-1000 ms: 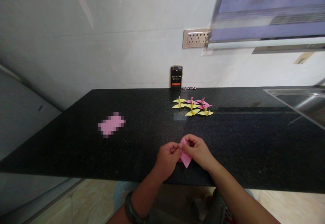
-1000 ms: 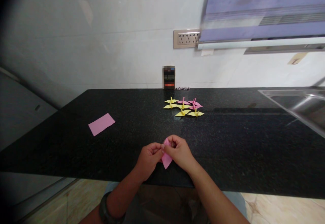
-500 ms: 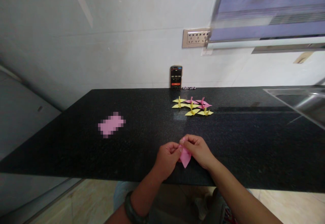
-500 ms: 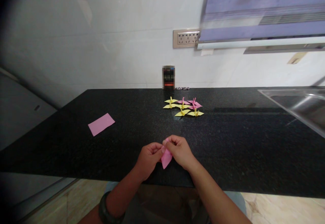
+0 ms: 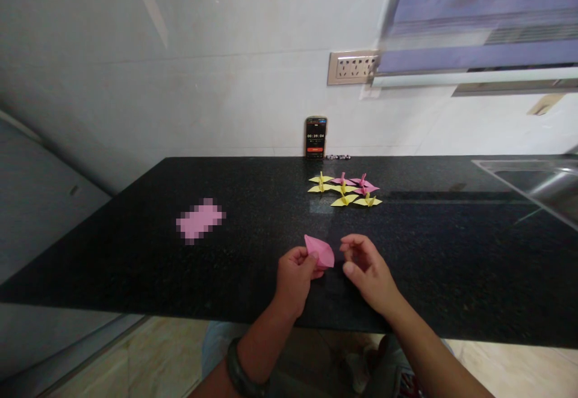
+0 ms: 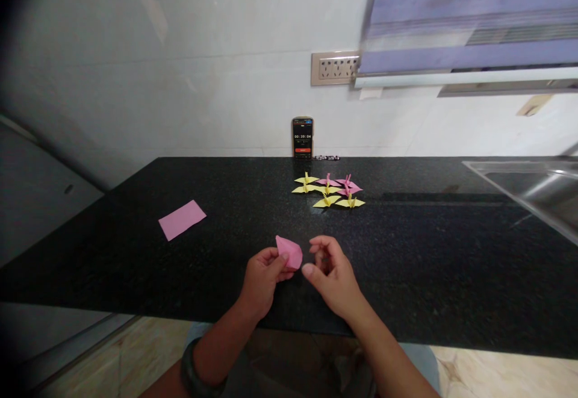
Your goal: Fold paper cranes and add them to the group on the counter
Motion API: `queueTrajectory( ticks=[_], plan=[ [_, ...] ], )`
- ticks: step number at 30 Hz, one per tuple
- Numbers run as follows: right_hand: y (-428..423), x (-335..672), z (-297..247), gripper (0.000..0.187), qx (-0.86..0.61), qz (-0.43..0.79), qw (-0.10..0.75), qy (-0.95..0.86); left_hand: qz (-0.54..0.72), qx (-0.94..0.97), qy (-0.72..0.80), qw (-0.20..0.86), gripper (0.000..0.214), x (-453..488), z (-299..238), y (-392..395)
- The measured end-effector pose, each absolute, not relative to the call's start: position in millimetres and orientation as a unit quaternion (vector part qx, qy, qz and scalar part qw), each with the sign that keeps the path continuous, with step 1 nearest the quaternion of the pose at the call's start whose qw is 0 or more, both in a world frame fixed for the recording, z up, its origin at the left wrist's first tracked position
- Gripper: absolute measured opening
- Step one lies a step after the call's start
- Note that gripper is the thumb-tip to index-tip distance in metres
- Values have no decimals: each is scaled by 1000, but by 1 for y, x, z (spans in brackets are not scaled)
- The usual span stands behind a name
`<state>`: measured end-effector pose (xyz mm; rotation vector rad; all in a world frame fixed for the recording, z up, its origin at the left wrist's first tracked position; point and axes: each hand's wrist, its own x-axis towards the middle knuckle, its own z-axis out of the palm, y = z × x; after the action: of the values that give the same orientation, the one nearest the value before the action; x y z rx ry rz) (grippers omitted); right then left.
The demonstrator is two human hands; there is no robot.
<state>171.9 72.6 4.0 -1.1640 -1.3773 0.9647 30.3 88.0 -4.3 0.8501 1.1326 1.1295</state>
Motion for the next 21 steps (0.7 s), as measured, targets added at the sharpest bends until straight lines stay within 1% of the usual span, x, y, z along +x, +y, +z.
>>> queueTrajectory(
  ticks=[1, 2, 3, 5, 8, 11, 14, 15, 16, 19, 21],
  plan=[
    [68, 170, 3, 46, -491, 397, 501, -592, 511, 373, 491, 599, 19, 32, -6, 87],
    [65, 168, 2, 47, -499, 393, 472, -611, 526, 383, 491, 578, 19, 33, -8, 86],
    [62, 165, 1, 43, -509, 387, 445, -627, 537, 396, 491, 559, 18, 33, -10, 85],
    [61, 157, -1, 28, -529, 366, 422, -639, 548, 421, 492, 529, 16, 33, -12, 84],
    [65, 150, -3, 14, -540, 359, 432, -627, 544, 439, 484, 526, 16, 30, -13, 83],
    [70, 148, -4, 9, -523, 364, 445, -630, 544, 428, 455, 561, 21, 27, -11, 82],
    [73, 150, -1, 11, -505, 358, 459, -637, 548, 401, 428, 597, 41, 24, -7, 82],
    [73, 150, 0, 11, -501, 354, 464, -639, 541, 398, 424, 607, 45, 23, -6, 82],
    [74, 151, 1, 12, -498, 349, 469, -640, 531, 398, 422, 617, 45, 22, -5, 82],
    [76, 153, 1, 13, -493, 336, 483, -641, 496, 392, 423, 649, 33, 21, -4, 83],
    [77, 153, -1, 15, -495, 339, 488, -635, 486, 383, 425, 661, 30, 22, -5, 85]
  ],
)
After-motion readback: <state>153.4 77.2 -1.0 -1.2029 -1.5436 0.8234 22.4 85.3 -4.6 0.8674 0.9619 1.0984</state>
